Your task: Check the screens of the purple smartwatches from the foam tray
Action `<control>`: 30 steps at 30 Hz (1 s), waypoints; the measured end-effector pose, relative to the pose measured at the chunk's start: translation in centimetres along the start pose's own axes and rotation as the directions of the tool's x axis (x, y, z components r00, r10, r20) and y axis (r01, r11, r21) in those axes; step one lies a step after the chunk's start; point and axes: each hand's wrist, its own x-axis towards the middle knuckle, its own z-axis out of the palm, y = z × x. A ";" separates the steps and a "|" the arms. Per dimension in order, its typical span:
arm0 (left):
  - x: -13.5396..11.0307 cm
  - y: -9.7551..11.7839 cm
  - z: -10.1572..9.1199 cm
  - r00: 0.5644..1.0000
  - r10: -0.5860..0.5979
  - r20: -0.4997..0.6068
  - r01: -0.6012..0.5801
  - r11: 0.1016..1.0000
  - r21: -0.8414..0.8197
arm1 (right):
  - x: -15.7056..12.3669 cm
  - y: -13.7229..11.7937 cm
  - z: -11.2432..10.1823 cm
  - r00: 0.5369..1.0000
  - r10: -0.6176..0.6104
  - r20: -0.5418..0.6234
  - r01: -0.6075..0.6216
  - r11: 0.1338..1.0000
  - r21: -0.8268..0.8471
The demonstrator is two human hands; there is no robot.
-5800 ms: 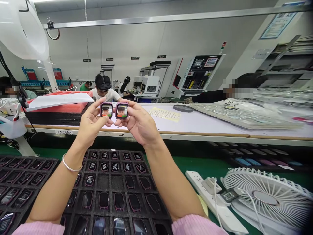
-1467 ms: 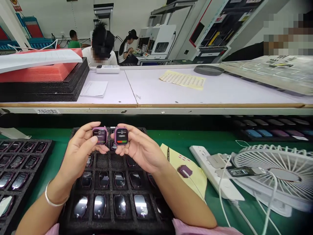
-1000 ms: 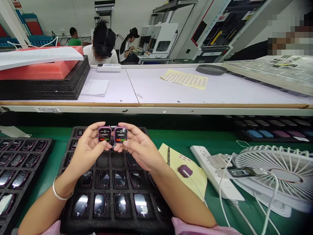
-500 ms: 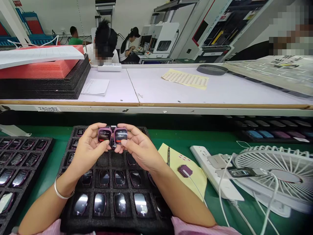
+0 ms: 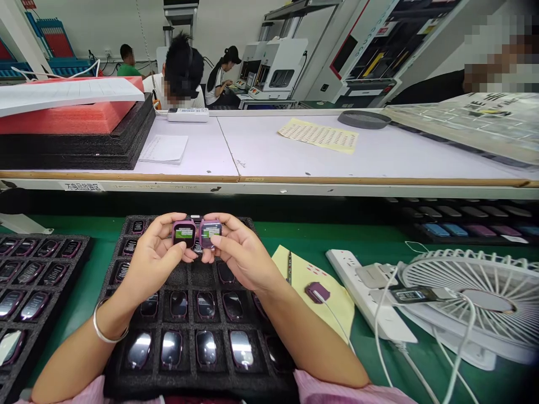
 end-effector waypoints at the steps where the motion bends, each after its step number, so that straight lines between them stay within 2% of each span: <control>1: 0.0 0.0 0.0 1.000 -0.004 0.004 0.004 1.000 -0.002 | 0.0 0.0 0.0 1.000 0.002 -0.006 -0.002 1.000 -0.005; 16: 0.2 -0.3 -0.1 0.998 0.010 -0.055 -0.010 1.000 0.015 | -0.3 -0.1 0.3 0.999 -0.012 0.044 0.013 1.000 -0.011; 23: 0.1 -0.2 -0.2 1.000 0.009 -0.030 -0.010 1.000 -0.016 | -0.2 0.1 0.2 1.000 0.014 0.007 -0.014 1.000 0.002; 30: 0.2 -0.4 -0.2 0.998 -0.030 -0.055 0.030 1.000 -0.004 | -0.2 0.2 0.1 0.999 0.046 0.007 -0.046 0.999 -0.026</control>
